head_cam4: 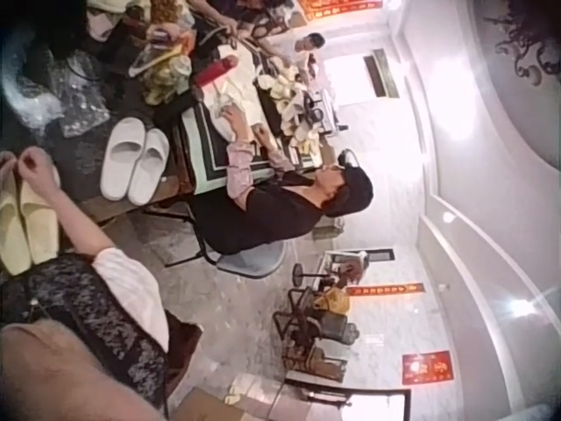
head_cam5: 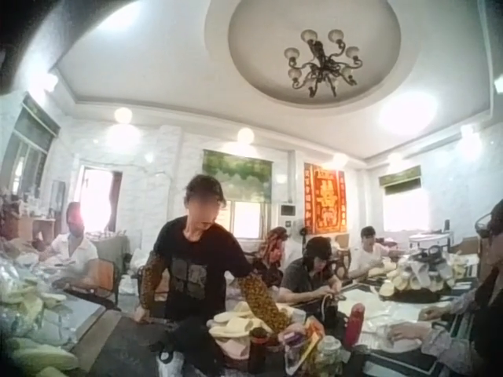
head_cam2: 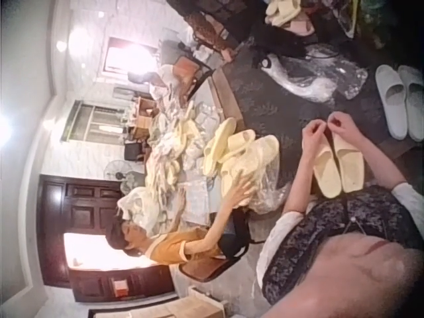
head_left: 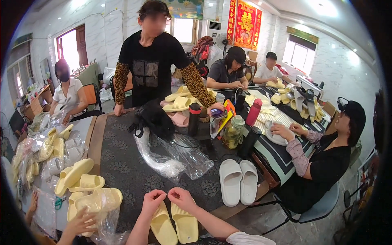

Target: Inspecting and pairing slippers on a table in a workshop.

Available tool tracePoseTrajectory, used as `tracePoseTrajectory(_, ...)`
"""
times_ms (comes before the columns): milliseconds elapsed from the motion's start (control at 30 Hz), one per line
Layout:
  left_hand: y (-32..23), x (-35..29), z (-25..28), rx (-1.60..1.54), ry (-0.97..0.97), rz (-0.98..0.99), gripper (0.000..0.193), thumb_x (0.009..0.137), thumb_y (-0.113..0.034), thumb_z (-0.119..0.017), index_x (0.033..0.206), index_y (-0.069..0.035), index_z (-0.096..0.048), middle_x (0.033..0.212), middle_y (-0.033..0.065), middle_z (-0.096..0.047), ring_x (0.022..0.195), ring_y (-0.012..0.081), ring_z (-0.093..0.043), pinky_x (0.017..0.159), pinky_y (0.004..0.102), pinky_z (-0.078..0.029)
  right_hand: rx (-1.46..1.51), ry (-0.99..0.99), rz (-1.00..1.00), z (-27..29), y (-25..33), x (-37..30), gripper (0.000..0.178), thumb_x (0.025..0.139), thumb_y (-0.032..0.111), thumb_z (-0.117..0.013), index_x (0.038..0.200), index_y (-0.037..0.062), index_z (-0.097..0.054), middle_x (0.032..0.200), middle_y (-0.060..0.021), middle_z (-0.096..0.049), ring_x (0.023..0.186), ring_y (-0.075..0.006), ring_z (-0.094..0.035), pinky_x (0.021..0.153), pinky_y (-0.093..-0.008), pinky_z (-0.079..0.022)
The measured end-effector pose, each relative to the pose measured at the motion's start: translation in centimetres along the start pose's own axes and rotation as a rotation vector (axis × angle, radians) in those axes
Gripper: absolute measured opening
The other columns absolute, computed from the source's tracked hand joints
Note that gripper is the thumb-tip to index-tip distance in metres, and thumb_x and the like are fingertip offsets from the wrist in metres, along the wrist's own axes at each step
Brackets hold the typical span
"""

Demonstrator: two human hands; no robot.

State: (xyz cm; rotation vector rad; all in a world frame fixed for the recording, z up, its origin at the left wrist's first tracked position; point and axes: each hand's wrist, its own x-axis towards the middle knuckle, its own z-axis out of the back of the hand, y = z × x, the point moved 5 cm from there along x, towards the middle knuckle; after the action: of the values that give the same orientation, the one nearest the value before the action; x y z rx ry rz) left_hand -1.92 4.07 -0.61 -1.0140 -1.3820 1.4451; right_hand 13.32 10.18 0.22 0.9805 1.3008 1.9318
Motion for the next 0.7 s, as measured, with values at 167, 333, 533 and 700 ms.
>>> tracePoseTrajectory(167, 0.6, 0.3, -0.1, 0.009, 0.027, 0.010, 0.011, 0.084, -0.011, -0.070, 0.089, -0.002, -0.070, 0.073, -0.0046, -0.062, 0.067, 0.0033, -0.052, 0.060, 0.0214, -0.042, 0.078, 0.017, -0.050, -0.3, -0.9, 0.0, 0.013, 0.088, 0.015, -0.063, 0.092, 0.0024, -0.062, 0.080, -0.0043, -0.061, 0.070, -0.0128, -0.058, 0.065, -0.0273, -0.048)
tracePoseTrajectory(333, 0.5, 0.4, -0.1, 0.039, 0.053, 0.023, 0.013, 0.083, -0.012, -0.071, 0.090, -0.002, -0.071, 0.074, -0.0038, -0.063, 0.068, 0.0039, -0.053, 0.061, 0.0217, -0.043, 0.039, 0.023, -0.045, -0.3, -1.3, 0.0, 0.013, 0.086, 0.015, -0.063, 0.090, 0.0026, -0.062, 0.079, -0.0050, -0.061, 0.072, -0.0138, -0.058, 0.065, -0.0285, -0.048)
tracePoseTrajectory(533, 0.4, 0.4, -0.2, 0.116, 0.037, 0.012, 0.013, 0.082, -0.012, -0.071, 0.090, -0.002, -0.071, 0.076, -0.0025, -0.064, 0.069, 0.0045, -0.055, 0.062, 0.0221, -0.043, -0.040, -0.004, -0.028, -0.3, -0.8, -0.1, 0.013, 0.086, 0.016, -0.064, 0.090, 0.0034, -0.062, 0.078, -0.0059, -0.061, 0.070, -0.0168, -0.058, 0.065, -0.0299, -0.047)
tracePoseTrajectory(700, -0.2, 0.1, -0.3, 0.041, -0.024, 0.012, 0.012, 0.086, -0.012, -0.067, 0.091, -0.001, -0.069, 0.077, -0.0048, -0.062, 0.070, 0.0038, -0.054, 0.063, 0.0216, -0.043, 0.043, -0.033, -0.087, -0.6, -0.8, 0.1, 0.013, 0.089, 0.015, -0.065, 0.092, 0.0031, -0.063, 0.078, 0.0015, -0.060, 0.070, -0.0054, -0.054, 0.063, -0.0236, -0.046)
